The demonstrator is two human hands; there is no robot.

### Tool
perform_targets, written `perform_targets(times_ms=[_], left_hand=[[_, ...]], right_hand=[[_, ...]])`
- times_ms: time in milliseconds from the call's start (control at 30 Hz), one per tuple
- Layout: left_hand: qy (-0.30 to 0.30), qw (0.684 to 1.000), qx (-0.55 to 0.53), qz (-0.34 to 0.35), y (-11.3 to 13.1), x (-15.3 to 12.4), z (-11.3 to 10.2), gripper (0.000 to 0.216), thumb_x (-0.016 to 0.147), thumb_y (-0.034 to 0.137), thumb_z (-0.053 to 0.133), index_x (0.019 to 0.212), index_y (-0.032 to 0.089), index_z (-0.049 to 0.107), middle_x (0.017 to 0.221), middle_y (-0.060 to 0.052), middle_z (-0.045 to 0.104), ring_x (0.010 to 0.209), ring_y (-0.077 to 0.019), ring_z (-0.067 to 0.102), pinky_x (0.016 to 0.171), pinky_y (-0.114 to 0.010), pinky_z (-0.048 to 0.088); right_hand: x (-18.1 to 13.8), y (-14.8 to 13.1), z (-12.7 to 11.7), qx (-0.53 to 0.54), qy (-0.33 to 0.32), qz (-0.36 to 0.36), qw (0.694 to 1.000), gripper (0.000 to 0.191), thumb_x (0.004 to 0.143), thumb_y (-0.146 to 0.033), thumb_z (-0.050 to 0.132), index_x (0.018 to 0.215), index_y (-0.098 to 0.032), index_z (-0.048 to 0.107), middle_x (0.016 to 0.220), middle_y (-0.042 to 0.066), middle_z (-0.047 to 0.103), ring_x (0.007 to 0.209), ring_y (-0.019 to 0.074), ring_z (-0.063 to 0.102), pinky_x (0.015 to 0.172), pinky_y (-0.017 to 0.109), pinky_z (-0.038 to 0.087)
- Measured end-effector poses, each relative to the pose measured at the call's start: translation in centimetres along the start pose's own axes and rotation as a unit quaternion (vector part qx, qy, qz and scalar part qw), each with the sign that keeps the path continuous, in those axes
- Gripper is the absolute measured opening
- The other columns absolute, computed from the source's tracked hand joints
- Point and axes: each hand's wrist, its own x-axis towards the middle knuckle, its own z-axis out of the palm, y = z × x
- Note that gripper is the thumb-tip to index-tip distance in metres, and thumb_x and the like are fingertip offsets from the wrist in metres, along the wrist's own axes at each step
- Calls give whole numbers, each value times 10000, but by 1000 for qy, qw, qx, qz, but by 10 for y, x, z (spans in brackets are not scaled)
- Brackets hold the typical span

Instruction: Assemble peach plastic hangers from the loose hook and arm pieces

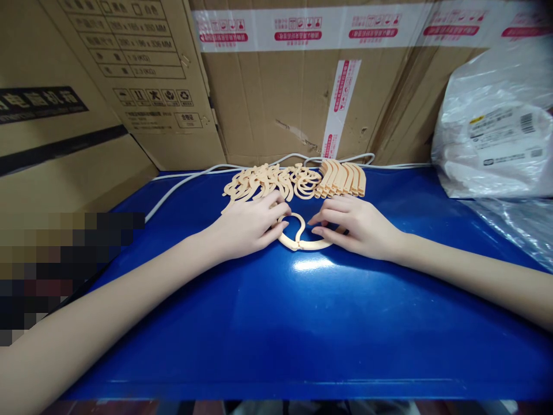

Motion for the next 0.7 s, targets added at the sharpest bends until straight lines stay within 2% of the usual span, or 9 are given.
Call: perform_targets(times_ms=[167,300,433,567,700], left_hand=[[-16,999,-20,22,-2,0,-2,279,961,290,338,1135,202,538,1073,-44,536,835,-160,584,571,-256,384],[-33,998,-40,36,-1,-2,-7,271,917,216,371,1145,206,517,1045,-31,547,803,-153,587,577,-264,372],[-43,996,-74,36,-1,-2,-11,279,883,169,380,1127,202,513,1052,-27,559,790,-147,582,609,-266,379],[-47,993,-104,30,-2,-3,-11,288,854,141,389,1107,197,513,1036,-25,563,776,-139,565,638,-260,386],[-45,991,-119,32,-2,-4,-11,263,825,127,399,1052,187,518,978,-21,569,751,-138,547,627,-255,375]], right_hand=[[0,1,2,-19,16,18,1000,230,937,-306,477,968,-165,657,897,58,652,833,177,573,753,313,402],[4,1,-3,-91,7,13,996,269,940,-334,462,1030,-166,652,964,81,653,902,215,575,813,361,385],[21,10,-15,-157,-2,27,987,330,935,-360,459,1125,-151,628,1070,113,636,1013,264,555,880,398,363],[42,28,-26,-198,-25,57,978,364,950,-344,410,1174,-138,610,1091,138,638,1025,280,563,846,395,366],[57,41,-22,-229,-50,63,970,403,945,-383,421,1194,-126,606,1095,142,640,1036,293,552,834,388,341]])
